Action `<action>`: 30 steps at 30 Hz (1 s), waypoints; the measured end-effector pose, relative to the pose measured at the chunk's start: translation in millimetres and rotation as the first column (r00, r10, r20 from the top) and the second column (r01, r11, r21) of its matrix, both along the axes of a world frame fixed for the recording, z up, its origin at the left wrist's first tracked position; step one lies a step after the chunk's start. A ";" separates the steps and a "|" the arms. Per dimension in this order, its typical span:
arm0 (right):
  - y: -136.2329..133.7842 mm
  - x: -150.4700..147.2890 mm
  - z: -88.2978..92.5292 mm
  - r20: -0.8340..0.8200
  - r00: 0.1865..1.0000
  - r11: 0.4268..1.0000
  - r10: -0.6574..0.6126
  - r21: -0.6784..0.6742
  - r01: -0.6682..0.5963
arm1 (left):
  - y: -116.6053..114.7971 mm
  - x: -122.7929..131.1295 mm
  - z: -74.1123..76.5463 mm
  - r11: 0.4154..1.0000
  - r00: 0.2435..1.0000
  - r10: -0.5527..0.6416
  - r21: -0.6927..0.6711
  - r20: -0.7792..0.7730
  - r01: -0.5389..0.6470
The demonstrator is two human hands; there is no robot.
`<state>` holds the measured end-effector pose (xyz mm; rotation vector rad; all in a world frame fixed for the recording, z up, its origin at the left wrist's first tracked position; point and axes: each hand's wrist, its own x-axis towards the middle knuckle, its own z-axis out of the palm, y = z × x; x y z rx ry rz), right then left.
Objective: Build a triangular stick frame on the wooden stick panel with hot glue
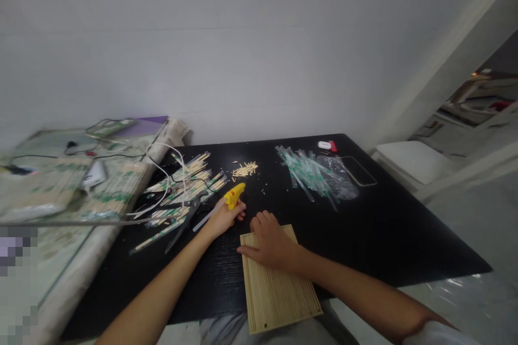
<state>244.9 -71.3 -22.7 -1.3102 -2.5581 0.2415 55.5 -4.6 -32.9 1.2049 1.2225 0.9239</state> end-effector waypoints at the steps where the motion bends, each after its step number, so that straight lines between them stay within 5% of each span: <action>1: -0.7 -0.2 2.3 0.004 1.000 1.000 0.006 -0.003 -0.006 | -0.1 -0.2 0.5 1.000 1.000 -0.001 -0.001 0.005 0.001; 4: 0.5 0.8 11.5 0.004 1.000 0.997 -0.002 -0.075 0.003 | -0.3 -0.4 2.1 1.000 0.999 0.001 -0.003 0.036 -0.001; 8: 19.1 11.7 26.5 -0.010 0.996 0.938 -0.092 -0.337 0.083 | 0.3 0.3 4.0 0.999 0.995 0.029 -0.017 0.098 -0.028; 11: 47.5 30.8 35.7 -0.186 0.964 0.878 -0.191 -0.471 0.083 | 1.4 0.8 5.6 0.998 0.985 0.064 -0.036 0.158 -0.059; 16: 83.0 71.0 41.2 -0.552 0.722 0.829 -0.417 -0.557 0.053 | 2.8 0.3 9.7 0.991 0.963 0.129 -0.069 0.236 -0.116; 20: 80.8 86.3 32.1 -0.599 0.556 0.728 -0.576 -0.685 0.017 | 2.6 -1.1 12.8 0.981 0.943 0.195 -0.077 0.270 -0.181; 25: 77.9 83.6 15.9 -0.638 0.383 0.705 -0.668 -0.708 0.048 | 1.1 -2.7 14.3 0.972 0.934 0.235 -0.035 0.269 -0.234; 30: 81.6 81.9 12.2 -0.671 0.352 0.722 -0.653 -0.692 0.020 | 3.0 -4.3 15.2 0.953 0.921 0.288 0.018 0.262 -0.303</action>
